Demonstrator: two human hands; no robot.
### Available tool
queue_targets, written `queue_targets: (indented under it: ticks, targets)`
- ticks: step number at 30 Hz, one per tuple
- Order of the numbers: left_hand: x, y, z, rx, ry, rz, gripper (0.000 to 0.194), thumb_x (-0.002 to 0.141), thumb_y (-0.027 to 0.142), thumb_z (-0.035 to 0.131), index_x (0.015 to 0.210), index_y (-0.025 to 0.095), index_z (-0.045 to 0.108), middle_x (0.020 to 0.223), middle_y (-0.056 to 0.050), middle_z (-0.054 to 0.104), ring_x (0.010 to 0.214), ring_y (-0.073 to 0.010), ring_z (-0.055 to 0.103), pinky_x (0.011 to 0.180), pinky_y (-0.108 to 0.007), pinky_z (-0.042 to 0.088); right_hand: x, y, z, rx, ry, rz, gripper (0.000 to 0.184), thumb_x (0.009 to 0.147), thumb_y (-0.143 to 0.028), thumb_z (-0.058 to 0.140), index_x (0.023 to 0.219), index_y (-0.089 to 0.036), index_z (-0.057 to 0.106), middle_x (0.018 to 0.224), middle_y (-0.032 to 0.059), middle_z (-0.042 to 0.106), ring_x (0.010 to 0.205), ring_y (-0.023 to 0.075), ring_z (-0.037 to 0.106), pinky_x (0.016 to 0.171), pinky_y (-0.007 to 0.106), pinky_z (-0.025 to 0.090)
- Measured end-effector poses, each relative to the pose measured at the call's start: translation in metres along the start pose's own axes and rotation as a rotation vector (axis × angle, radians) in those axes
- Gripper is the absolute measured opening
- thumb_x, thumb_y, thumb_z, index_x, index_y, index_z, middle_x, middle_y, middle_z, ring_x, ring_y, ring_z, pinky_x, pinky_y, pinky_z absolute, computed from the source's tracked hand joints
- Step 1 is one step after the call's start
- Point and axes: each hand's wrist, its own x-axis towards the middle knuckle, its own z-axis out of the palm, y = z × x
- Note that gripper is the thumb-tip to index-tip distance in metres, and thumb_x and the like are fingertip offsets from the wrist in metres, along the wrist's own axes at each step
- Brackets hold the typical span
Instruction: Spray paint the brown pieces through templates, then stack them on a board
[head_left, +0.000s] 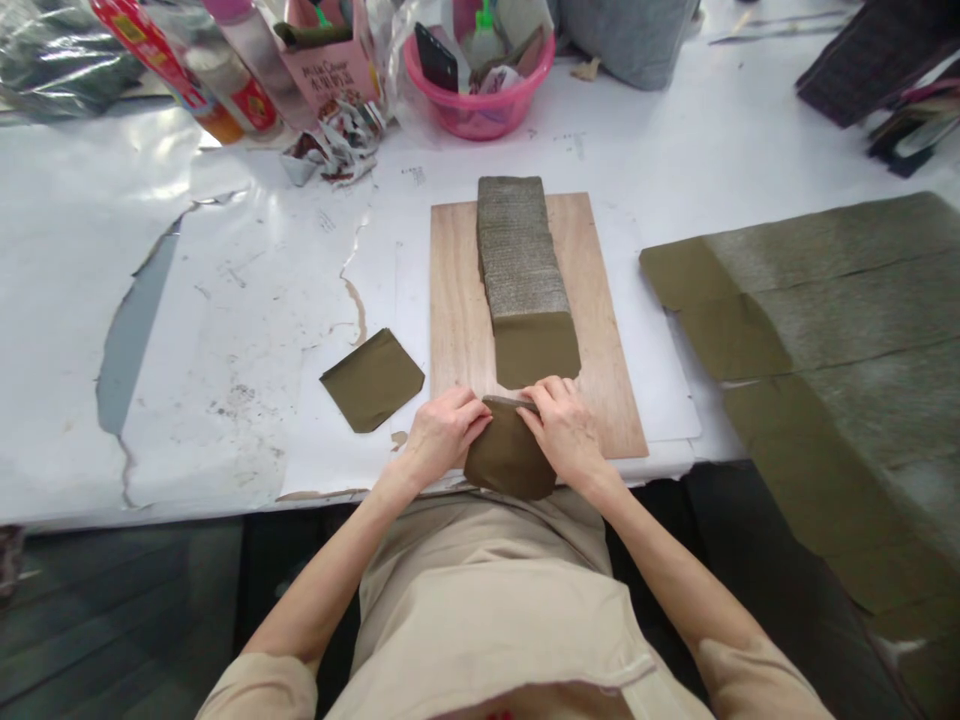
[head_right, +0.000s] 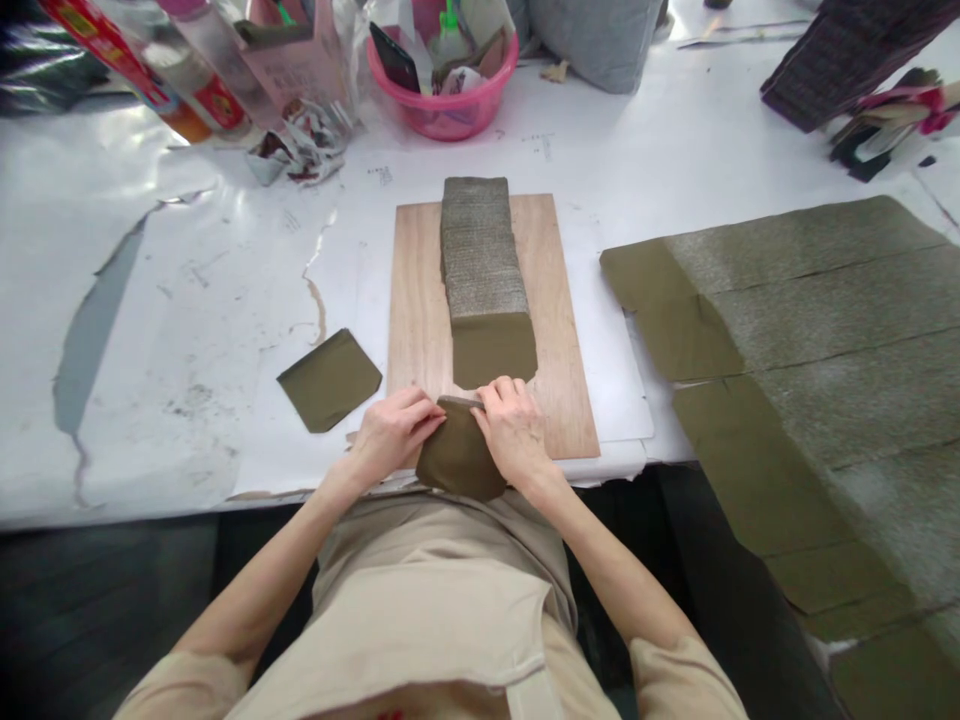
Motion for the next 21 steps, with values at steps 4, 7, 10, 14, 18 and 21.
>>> queue_targets:
  ticks: [4, 7, 10, 14, 18, 21]
  targets:
    - [0.005, -0.005, -0.001, -0.021, -0.038, -0.014, 0.020, 0.096, 0.029, 0.052, 0.084, 0.017, 0.063, 0.083, -0.002, 0.063, 0.073, -0.0137, 0.061, 0.067, -0.025, 0.045, 0.009, -0.001, -0.001, -0.072, -0.086, -0.018, 0.004, 0.090, -0.022, 0.064, 0.092, -0.019, 0.062, 0.093, 0.0094, 0.063, 0.089, 0.0259, 0.052, 0.076, 0.037, 0.042]
    - [0.009, -0.008, 0.000, 0.012, -0.025, -0.033, 0.020, 0.098, 0.030, 0.048, 0.094, 0.019, 0.064, 0.087, -0.002, 0.063, 0.074, -0.0134, 0.062, 0.065, -0.024, 0.044, 0.013, -0.001, -0.005, -0.054, -0.130, -0.032, 0.007, 0.089, -0.021, 0.065, 0.085, -0.020, 0.060, 0.088, 0.0078, 0.062, 0.085, 0.0245, 0.052, 0.072, 0.036, 0.040]
    - [0.013, -0.008, 0.001, 0.074, -0.040, -0.032, 0.024, 0.100, 0.033, 0.043, 0.106, 0.023, 0.064, 0.089, -0.001, 0.063, 0.072, -0.0130, 0.062, 0.062, -0.024, 0.042, 0.015, 0.000, -0.007, -0.009, -0.134, -0.036, 0.011, 0.089, -0.018, 0.063, 0.081, -0.021, 0.058, 0.088, 0.0070, 0.060, 0.086, 0.0237, 0.051, 0.072, 0.035, 0.041]
    - [0.016, -0.008, 0.001, 0.094, -0.058, -0.031, 0.029, 0.101, 0.036, 0.039, 0.110, 0.025, 0.065, 0.090, -0.001, 0.063, 0.071, -0.0123, 0.062, 0.059, -0.023, 0.040, 0.012, 0.003, -0.004, 0.030, -0.114, -0.043, 0.011, 0.090, -0.016, 0.060, 0.081, -0.021, 0.057, 0.090, 0.0061, 0.060, 0.088, 0.0233, 0.052, 0.074, 0.034, 0.042]
    - [0.017, -0.009, 0.003, 0.052, -0.029, -0.016, 0.032, 0.102, 0.035, 0.038, 0.099, 0.023, 0.068, 0.089, -0.001, 0.063, 0.071, -0.0107, 0.061, 0.060, -0.022, 0.039, 0.007, 0.008, 0.001, 0.097, -0.087, -0.074, 0.008, 0.092, -0.019, 0.059, 0.085, -0.022, 0.059, 0.089, 0.0051, 0.062, 0.087, 0.0228, 0.052, 0.075, 0.035, 0.042]
    - [0.017, -0.010, 0.004, 0.033, 0.001, -0.003, 0.032, 0.102, 0.034, 0.039, 0.093, 0.021, 0.068, 0.089, -0.001, 0.064, 0.072, -0.0102, 0.061, 0.061, -0.021, 0.040, 0.004, 0.014, 0.004, 0.143, -0.062, -0.108, 0.009, 0.094, -0.022, 0.056, 0.087, -0.022, 0.061, 0.090, 0.0051, 0.065, 0.087, 0.0224, 0.052, 0.077, 0.035, 0.042]
